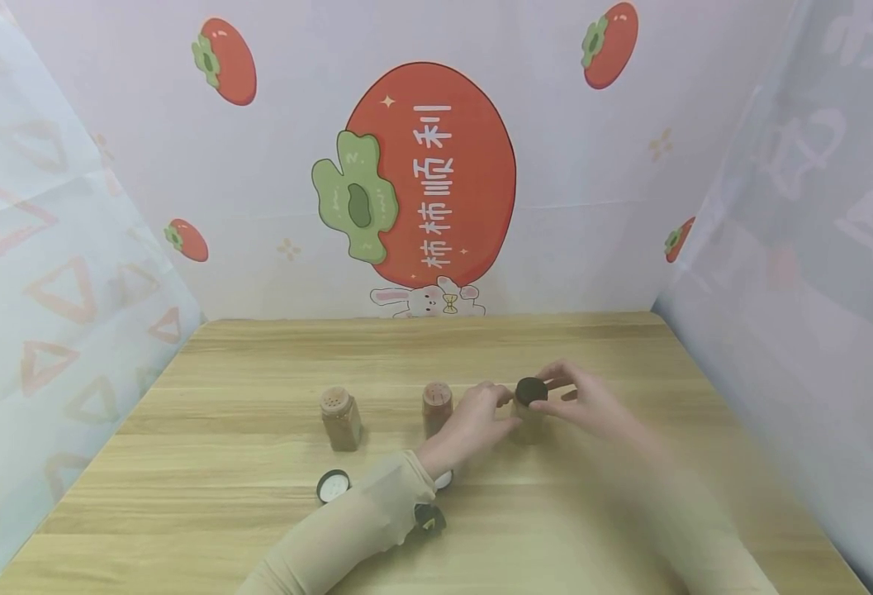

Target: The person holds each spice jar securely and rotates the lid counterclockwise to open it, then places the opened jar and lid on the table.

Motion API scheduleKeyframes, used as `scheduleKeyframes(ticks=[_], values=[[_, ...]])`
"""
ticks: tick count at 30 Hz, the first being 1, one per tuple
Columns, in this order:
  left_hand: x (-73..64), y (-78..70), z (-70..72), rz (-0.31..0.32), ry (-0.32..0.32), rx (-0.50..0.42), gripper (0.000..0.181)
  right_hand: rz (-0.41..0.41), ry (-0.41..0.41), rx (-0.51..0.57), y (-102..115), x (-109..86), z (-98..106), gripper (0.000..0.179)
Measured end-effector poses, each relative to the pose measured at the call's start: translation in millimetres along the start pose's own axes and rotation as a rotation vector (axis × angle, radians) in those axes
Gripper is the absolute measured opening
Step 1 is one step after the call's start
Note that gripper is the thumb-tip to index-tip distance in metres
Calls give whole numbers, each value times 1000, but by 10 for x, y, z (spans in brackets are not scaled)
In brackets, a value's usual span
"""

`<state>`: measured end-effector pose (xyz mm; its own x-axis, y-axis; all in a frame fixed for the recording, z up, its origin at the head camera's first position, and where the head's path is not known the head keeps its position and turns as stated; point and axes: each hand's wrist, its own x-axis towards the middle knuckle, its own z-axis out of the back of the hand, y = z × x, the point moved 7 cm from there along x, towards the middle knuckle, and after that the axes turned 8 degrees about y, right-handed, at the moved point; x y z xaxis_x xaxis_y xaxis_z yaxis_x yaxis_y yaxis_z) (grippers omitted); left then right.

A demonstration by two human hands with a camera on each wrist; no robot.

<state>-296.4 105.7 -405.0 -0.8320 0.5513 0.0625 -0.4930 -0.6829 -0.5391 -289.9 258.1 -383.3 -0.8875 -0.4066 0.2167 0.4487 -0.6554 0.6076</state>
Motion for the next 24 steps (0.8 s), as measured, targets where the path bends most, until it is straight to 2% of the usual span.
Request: scheduleKeyframes(ticks=[13,24], values=[[3,1,6,-2,0,-4,36,25,43,21,43,4,38,33],[5,-2,1,-6,-7,2,35,105,115,6,82,-8,53,34]])
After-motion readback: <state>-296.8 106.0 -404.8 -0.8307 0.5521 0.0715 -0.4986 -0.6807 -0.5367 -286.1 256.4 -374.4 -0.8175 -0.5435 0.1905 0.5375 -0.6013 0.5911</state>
